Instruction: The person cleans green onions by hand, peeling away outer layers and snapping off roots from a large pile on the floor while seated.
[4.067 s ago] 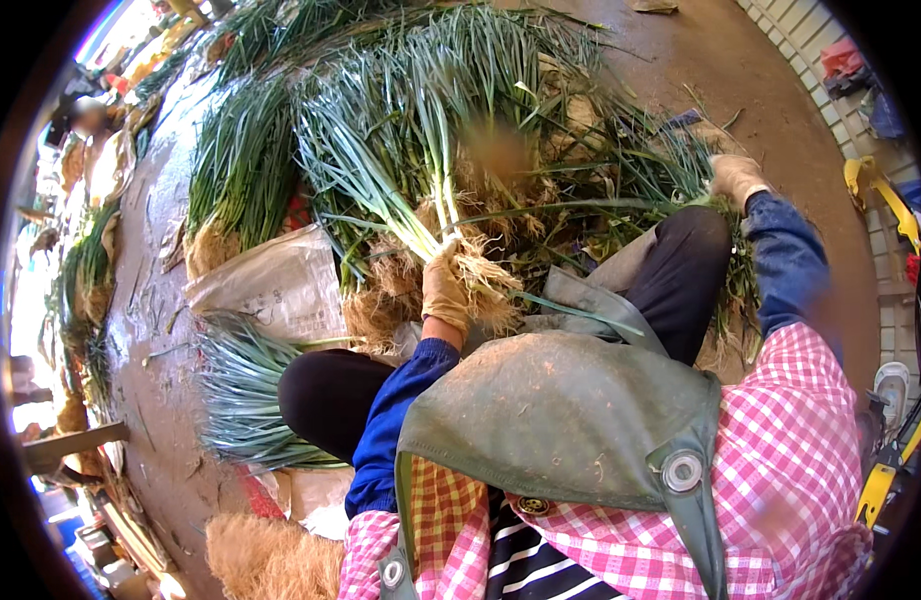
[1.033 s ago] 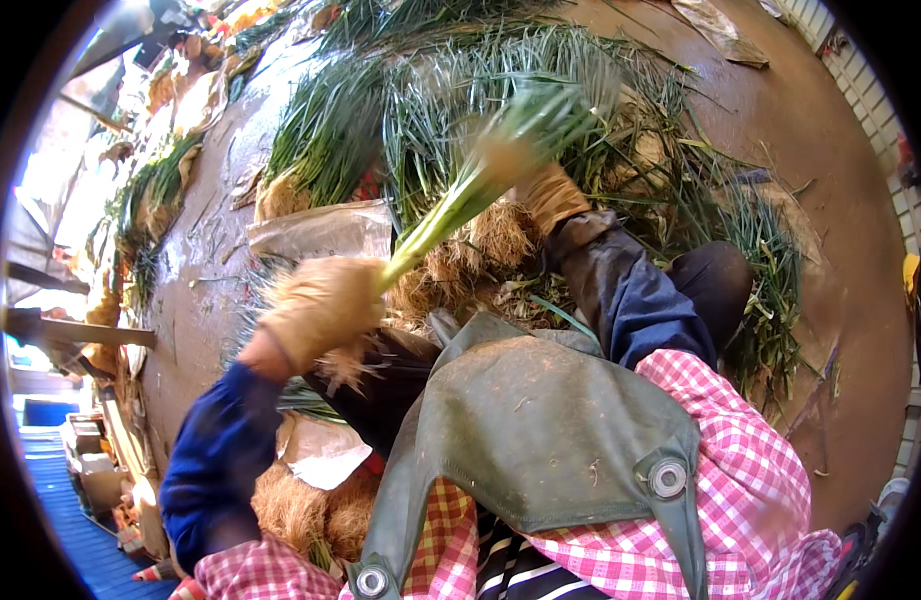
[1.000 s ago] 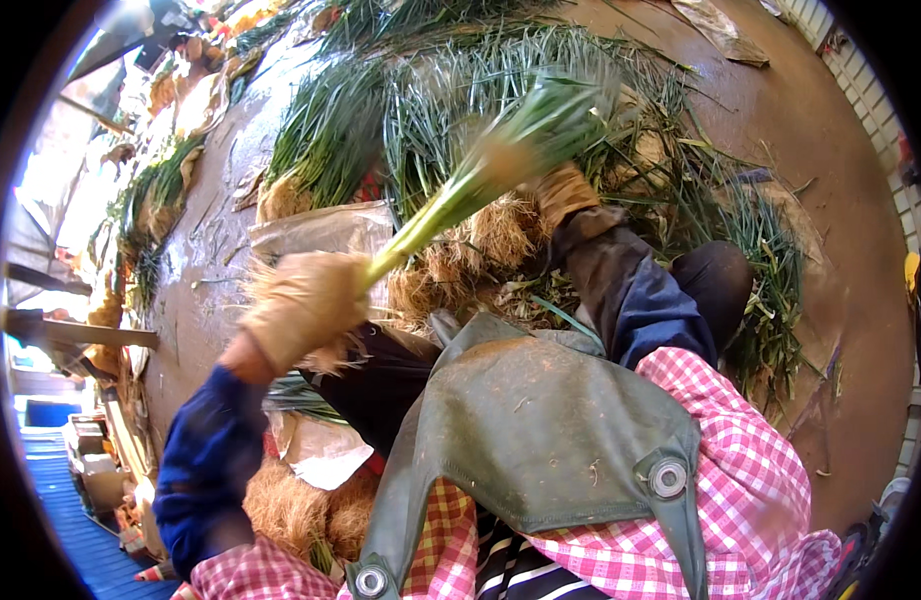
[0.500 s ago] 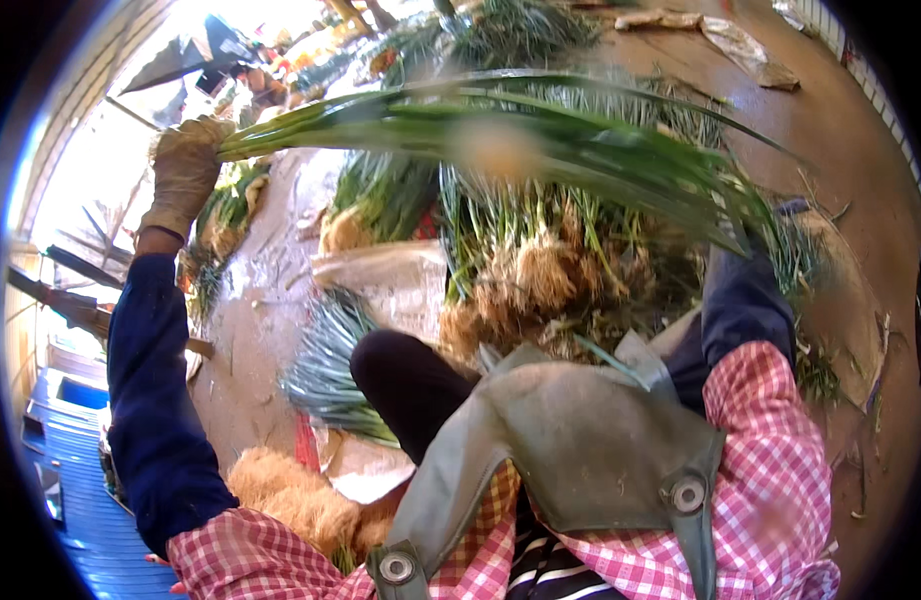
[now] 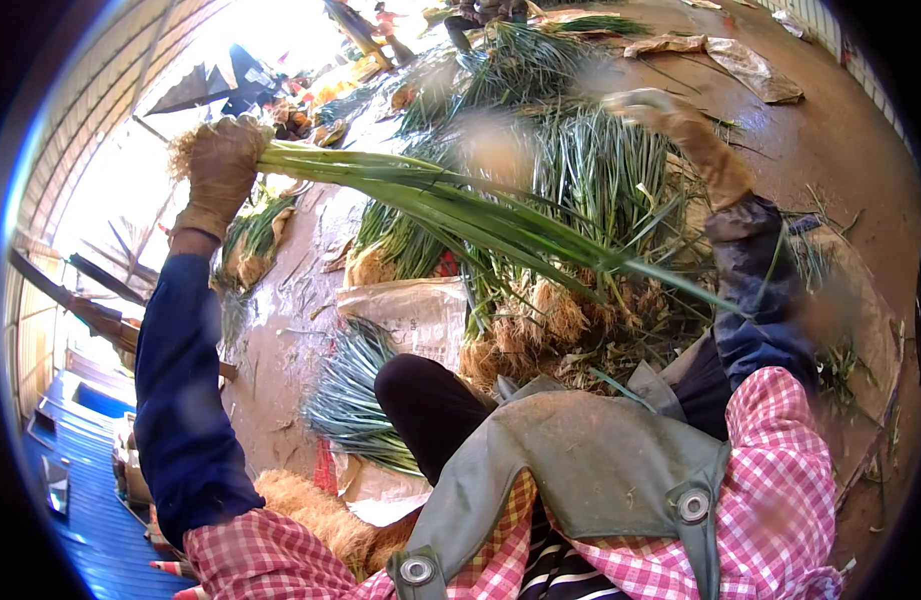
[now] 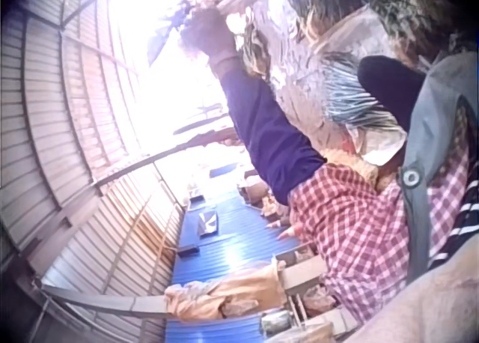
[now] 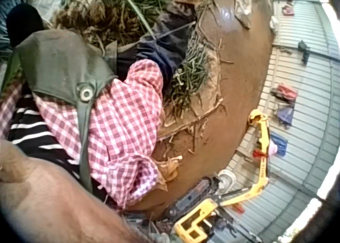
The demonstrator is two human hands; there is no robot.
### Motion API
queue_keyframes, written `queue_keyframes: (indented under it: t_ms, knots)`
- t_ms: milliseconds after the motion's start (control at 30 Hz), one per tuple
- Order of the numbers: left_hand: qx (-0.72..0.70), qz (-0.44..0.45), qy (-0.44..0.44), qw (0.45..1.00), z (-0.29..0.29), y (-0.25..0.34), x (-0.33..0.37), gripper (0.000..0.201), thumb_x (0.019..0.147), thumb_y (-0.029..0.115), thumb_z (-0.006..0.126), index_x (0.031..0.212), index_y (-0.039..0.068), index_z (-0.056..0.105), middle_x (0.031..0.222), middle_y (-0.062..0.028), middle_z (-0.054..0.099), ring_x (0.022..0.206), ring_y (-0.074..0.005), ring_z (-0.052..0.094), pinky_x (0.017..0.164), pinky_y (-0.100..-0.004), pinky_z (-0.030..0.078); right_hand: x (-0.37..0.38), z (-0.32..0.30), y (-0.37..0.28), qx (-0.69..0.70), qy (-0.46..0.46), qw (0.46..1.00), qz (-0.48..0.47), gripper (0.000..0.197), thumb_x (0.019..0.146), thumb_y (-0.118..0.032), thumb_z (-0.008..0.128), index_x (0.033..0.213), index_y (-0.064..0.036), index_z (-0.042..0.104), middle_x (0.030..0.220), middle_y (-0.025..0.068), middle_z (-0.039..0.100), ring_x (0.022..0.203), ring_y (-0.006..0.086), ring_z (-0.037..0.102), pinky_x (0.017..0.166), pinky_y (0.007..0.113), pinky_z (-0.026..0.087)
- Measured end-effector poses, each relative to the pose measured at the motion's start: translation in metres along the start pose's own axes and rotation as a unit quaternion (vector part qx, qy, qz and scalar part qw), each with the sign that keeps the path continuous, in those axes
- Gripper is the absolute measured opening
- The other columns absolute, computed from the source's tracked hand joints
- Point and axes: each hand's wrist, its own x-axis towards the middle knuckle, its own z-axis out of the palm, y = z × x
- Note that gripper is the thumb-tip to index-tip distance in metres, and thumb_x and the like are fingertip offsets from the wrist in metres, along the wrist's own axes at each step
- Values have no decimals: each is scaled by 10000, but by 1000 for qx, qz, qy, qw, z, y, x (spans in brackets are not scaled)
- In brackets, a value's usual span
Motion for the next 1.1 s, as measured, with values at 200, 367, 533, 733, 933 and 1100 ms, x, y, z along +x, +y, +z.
queue_keyframes:
  t_ms: [200,367,533,733,933,1100]
  knots:
    - [-42,0,14,999,-14,-24,28,92,822,125,491,817,150,580,681,-44,509,674,-186,536,604,-348,418,93,154,-100,-186,-30,962,-198,408,844,-366,591,1112,-59,575,1008,149,631,913,262,623,812,341,473]
    - [-5,38,56,998,-36,-36,46,71,814,125,503,816,162,564,679,-28,526,671,-170,548,611,-335,429,106,212,-85,-186,59,979,-60,294,851,-298,550,1016,-58,582,856,182,617,818,344,610,712,405,467]
    - [63,-25,31,997,-15,-102,31,78,815,135,499,843,154,570,775,-29,550,755,-195,578,663,-342,467,26,182,31,-212,-68,962,155,258,897,-280,473,1022,-71,556,803,129,594,773,265,603,674,375,476]
    - [128,-89,45,987,-17,-139,-19,74,850,166,518,844,158,592,718,-29,559,642,-155,566,561,-303,463,-134,10,146,-652,-343,556,386,224,858,-154,514,978,-52,673,969,128,652,915,226,633,671,400,524]
    - [-133,21,223,965,-9,-27,8,51,776,109,535,751,133,573,687,-34,551,621,-173,568,549,-326,448,26,4,-20,-323,140,910,218,441,860,-401,508,1153,-75,554,1050,145,624,958,233,593,826,355,462]
    - [-211,54,167,962,-69,63,64,72,749,146,551,680,127,557,601,-40,538,566,-188,577,507,-326,443,115,102,-81,207,-96,972,-61,482,843,-365,593,1209,-65,503,1124,140,572,1062,227,537,955,343,395]
